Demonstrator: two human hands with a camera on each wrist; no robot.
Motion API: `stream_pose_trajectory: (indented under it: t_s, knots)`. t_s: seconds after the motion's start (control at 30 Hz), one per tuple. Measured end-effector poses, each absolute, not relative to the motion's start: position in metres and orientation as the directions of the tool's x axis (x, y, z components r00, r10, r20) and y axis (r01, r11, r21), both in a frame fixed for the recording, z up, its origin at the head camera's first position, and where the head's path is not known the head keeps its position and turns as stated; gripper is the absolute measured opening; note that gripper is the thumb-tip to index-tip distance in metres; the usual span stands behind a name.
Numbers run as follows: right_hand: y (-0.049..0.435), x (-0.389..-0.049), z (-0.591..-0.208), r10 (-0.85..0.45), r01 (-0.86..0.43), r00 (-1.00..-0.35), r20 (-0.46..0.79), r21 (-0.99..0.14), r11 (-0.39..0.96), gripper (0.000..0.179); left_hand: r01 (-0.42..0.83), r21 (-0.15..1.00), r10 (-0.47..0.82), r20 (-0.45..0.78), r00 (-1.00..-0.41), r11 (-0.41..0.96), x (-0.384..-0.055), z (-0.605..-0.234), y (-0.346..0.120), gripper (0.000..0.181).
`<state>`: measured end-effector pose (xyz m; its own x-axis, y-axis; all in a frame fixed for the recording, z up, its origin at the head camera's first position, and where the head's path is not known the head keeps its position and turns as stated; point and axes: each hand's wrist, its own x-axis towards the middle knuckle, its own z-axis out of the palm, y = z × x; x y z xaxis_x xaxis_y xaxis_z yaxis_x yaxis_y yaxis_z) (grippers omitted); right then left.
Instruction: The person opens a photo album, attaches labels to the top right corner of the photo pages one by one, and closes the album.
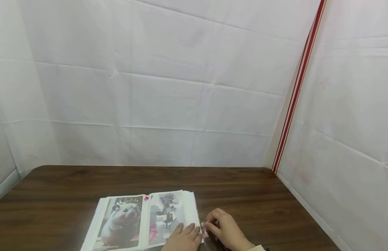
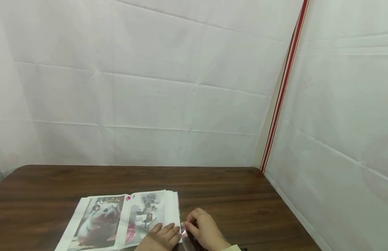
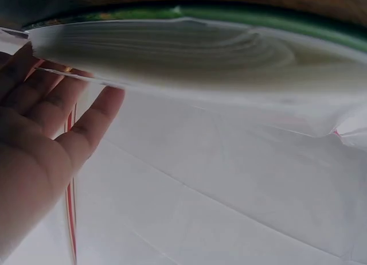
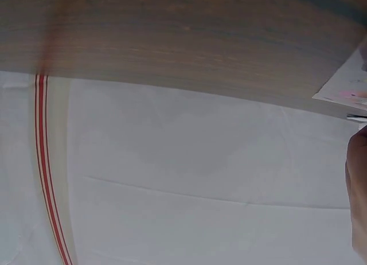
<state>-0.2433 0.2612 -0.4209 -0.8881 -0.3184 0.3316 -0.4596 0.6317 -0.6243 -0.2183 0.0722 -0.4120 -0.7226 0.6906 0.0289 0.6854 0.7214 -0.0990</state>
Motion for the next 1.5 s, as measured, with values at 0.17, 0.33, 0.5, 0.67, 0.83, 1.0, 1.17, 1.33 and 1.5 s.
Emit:
stream_pose_trajectory:
  t_s: [0.17,0.33,0.5,0.67,0.83,1.0,1.17,1.33,1.5]
  knots:
    - [0.264,-0.245,-0.42,-0.322,-0.44,-0.898,0.3,-0.655,0.614,0.013,0.703,-0.055,0.704,0.02,-0.71,0.71,-0.218,-0.408,0.071,0.073]
    - [0.265,-0.246,-0.42,-0.311,-0.431,-0.902,0.3,-0.662,0.612,0.016,0.707,-0.059,0.709,0.071,-0.702,0.705,-0.216,-0.408,0.07,0.076]
    - [0.268,-0.246,-0.417,-0.256,-0.362,-0.932,0.258,-0.719,0.593,0.022,0.693,-0.093,0.699,0.107,-0.707,0.715,-0.215,-0.408,0.07,0.074]
    - [0.278,-0.249,-0.416,-0.187,-0.326,-0.945,0.268,-0.733,0.597,0.022,0.684,-0.098,0.691,0.123,-0.713,0.723,-0.215,-0.409,0.072,0.073]
    - [0.283,-0.252,-0.418,-0.199,-0.316,-0.949,0.246,-0.731,0.605,0.025,0.689,-0.156,0.706,0.197,-0.681,0.708,-0.213,-0.411,0.07,0.076]
    - [0.285,-0.254,-0.418,-0.2,-0.301,-0.954,0.224,-0.728,0.616,0.027,0.695,-0.21,0.725,0.249,-0.642,0.688,-0.212,-0.412,0.069,0.076]
    - [0.287,-0.251,-0.417,-0.203,-0.293,-0.956,0.212,-0.735,0.611,0.026,0.697,-0.212,0.728,0.236,-0.644,0.685,-0.213,-0.411,0.071,0.071]
    - [0.285,-0.254,-0.419,-0.211,-0.312,-0.95,0.23,-0.698,0.645,0.024,0.701,-0.253,0.745,0.246,-0.62,0.667,-0.218,-0.412,0.072,0.059]
    - [0.282,-0.256,-0.422,-0.22,-0.321,-0.947,0.233,-0.68,0.659,0.022,0.711,-0.222,0.745,0.203,-0.636,0.667,-0.22,-0.41,0.068,0.063]
